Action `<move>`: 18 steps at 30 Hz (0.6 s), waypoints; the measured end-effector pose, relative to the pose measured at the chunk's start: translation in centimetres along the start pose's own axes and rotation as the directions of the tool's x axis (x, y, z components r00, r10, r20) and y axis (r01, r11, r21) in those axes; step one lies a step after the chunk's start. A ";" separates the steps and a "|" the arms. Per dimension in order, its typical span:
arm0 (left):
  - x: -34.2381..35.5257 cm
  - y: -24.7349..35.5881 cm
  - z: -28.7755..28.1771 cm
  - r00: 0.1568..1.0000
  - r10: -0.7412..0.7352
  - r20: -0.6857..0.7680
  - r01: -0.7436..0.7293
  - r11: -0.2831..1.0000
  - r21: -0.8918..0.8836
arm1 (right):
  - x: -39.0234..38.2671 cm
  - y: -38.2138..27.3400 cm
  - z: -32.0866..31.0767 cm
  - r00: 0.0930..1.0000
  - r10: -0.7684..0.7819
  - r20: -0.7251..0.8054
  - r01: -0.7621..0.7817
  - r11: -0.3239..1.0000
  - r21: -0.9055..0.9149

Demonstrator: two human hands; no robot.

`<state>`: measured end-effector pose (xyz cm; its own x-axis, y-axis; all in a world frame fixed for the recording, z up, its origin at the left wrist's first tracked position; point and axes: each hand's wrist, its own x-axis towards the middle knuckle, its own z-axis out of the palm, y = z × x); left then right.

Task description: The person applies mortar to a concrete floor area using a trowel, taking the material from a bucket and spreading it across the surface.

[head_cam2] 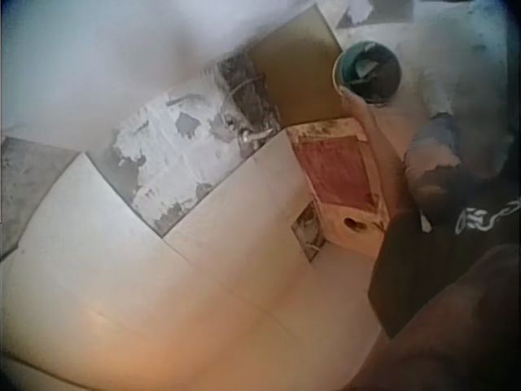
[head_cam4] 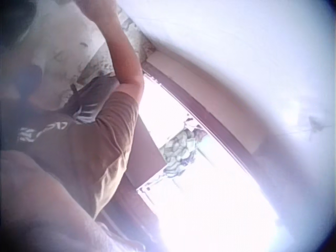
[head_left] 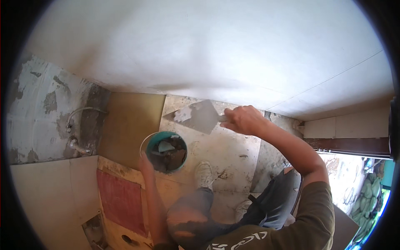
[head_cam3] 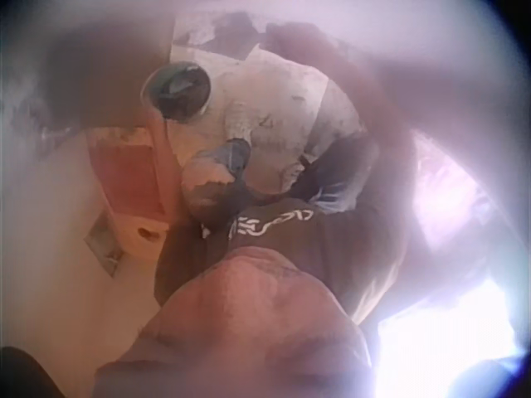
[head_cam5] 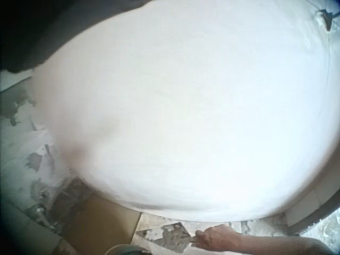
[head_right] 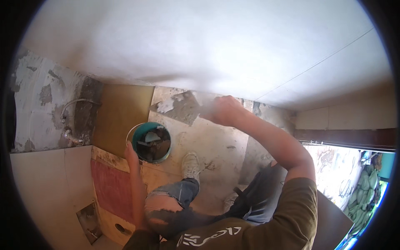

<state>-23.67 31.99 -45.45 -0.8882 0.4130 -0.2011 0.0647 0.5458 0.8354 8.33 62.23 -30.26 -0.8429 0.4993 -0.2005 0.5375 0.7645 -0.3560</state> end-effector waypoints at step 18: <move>-9.0 -4.2 -6.2 0.958 -0.285 0.043 0.258 0.780 -0.571 | -1.5 -3.4 17.1 0.922 0.175 0.346 -0.298 0.890 0.344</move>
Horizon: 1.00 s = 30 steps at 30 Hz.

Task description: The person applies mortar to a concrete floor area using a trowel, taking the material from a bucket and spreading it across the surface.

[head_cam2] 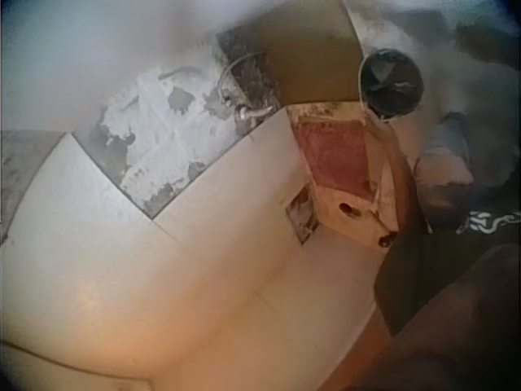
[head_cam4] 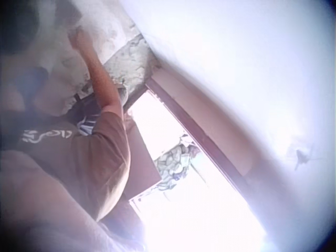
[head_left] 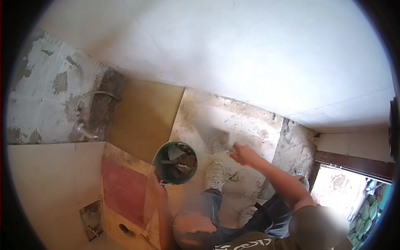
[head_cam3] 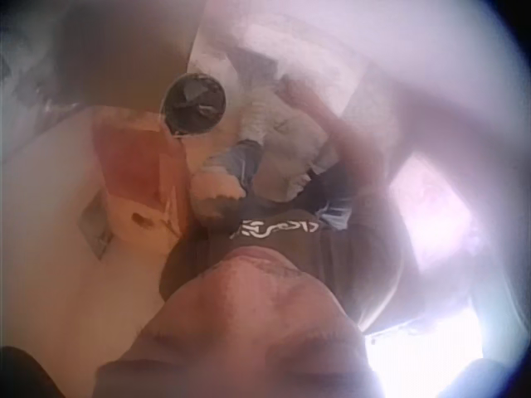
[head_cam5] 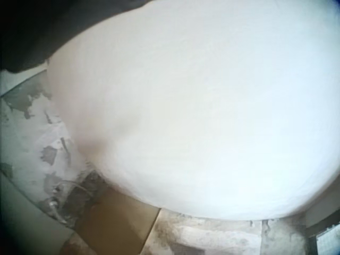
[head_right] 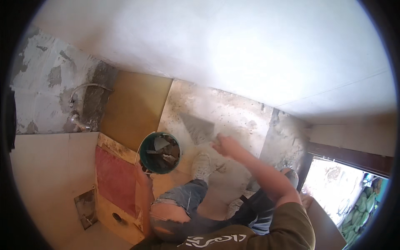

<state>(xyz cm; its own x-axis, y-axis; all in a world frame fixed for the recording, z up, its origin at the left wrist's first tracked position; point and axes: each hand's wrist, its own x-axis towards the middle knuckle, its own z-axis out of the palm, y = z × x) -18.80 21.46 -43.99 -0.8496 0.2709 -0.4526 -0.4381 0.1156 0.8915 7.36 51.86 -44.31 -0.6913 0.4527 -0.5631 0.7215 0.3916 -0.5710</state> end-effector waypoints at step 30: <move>-5.8 9.2 1.9 0.936 0.315 -0.155 -0.087 0.638 0.765 | 7.3 -2.5 2.2 0.883 0.469 0.020 -0.262 0.456 0.851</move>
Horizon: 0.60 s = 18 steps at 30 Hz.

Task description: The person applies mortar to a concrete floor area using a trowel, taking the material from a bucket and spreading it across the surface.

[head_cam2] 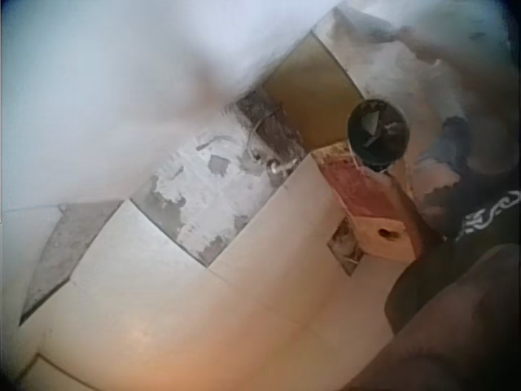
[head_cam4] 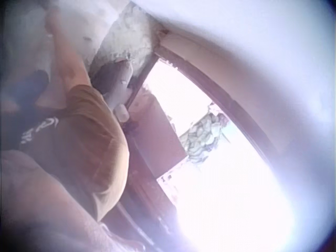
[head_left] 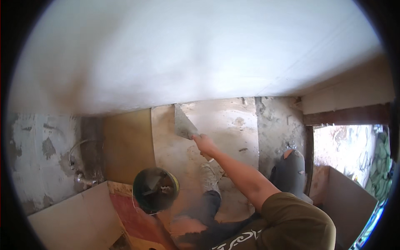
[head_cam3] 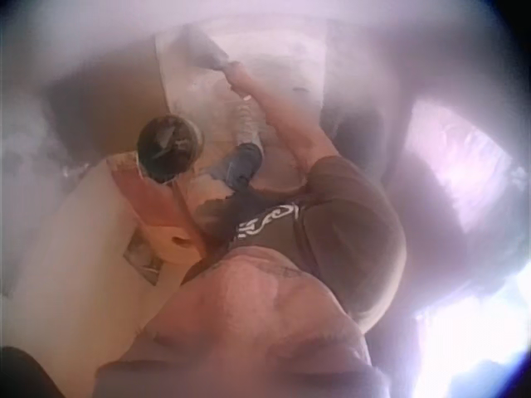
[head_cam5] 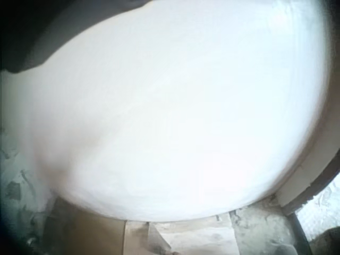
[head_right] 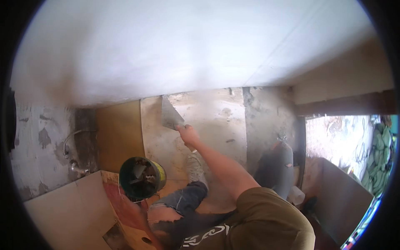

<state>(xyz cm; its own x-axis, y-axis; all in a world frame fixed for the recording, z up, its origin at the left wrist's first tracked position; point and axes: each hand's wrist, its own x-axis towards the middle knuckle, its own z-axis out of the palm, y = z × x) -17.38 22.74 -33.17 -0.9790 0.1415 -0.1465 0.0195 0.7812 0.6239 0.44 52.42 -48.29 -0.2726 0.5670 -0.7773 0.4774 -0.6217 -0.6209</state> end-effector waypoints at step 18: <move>-1.0 2.5 7.6 0.965 -0.127 0.229 0.183 0.953 -0.242 | -10.4 16.3 -25.7 0.974 -0.004 0.225 0.193 0.526 -0.828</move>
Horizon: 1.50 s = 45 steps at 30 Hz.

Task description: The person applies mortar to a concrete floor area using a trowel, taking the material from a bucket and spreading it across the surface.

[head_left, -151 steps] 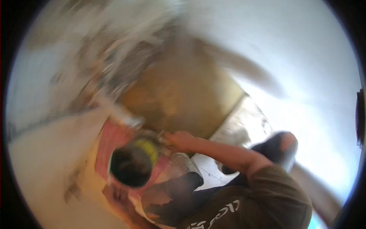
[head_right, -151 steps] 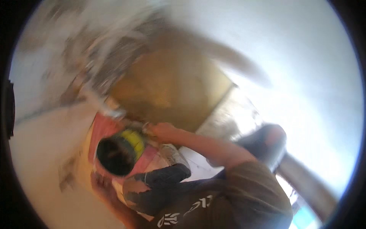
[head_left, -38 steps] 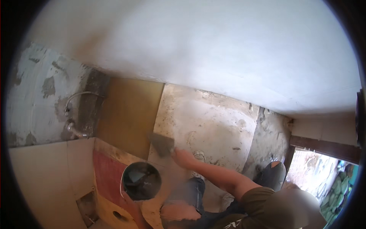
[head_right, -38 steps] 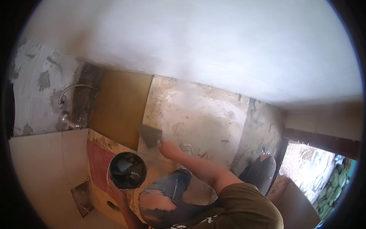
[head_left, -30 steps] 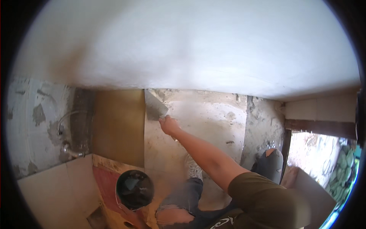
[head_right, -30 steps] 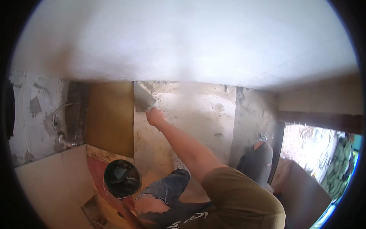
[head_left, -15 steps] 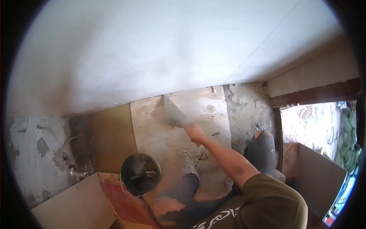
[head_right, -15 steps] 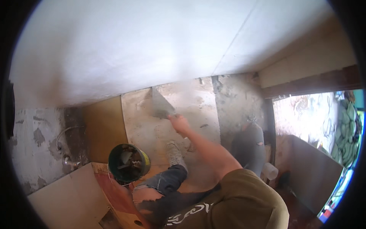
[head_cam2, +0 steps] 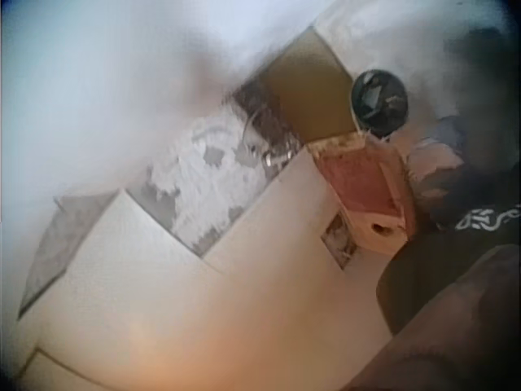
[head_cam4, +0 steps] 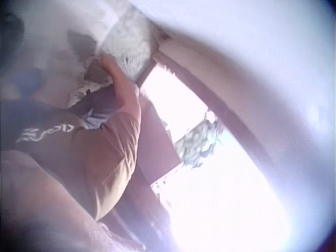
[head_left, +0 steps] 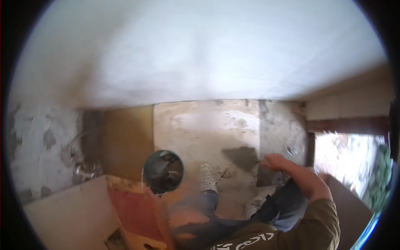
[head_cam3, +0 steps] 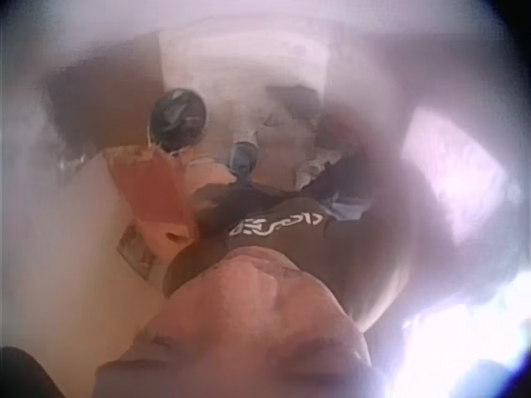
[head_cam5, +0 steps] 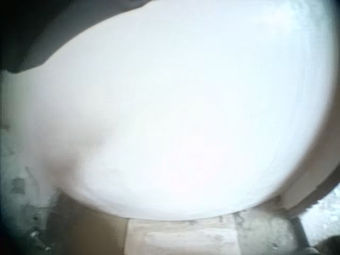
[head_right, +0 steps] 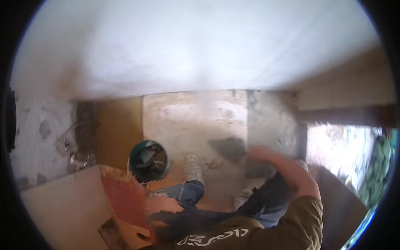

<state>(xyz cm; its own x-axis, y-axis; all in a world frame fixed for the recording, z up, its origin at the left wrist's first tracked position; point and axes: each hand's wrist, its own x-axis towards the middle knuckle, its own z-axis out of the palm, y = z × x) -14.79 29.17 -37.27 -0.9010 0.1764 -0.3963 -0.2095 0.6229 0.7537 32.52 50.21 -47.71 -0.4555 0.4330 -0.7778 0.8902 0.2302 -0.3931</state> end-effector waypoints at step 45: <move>5.1 1.5 1.2 0.969 0.111 0.219 -0.181 0.924 0.336 | 3.7 -5.6 -0.6 0.815 0.547 -0.193 -0.082 0.438 0.895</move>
<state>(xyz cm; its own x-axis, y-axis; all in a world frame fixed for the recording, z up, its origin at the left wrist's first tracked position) -19.26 31.94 -38.79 -0.8137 0.4067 -0.4154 0.0977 0.8000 0.5919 25.91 51.04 -48.07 0.1139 0.6469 -0.7540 0.4353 -0.7147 -0.5474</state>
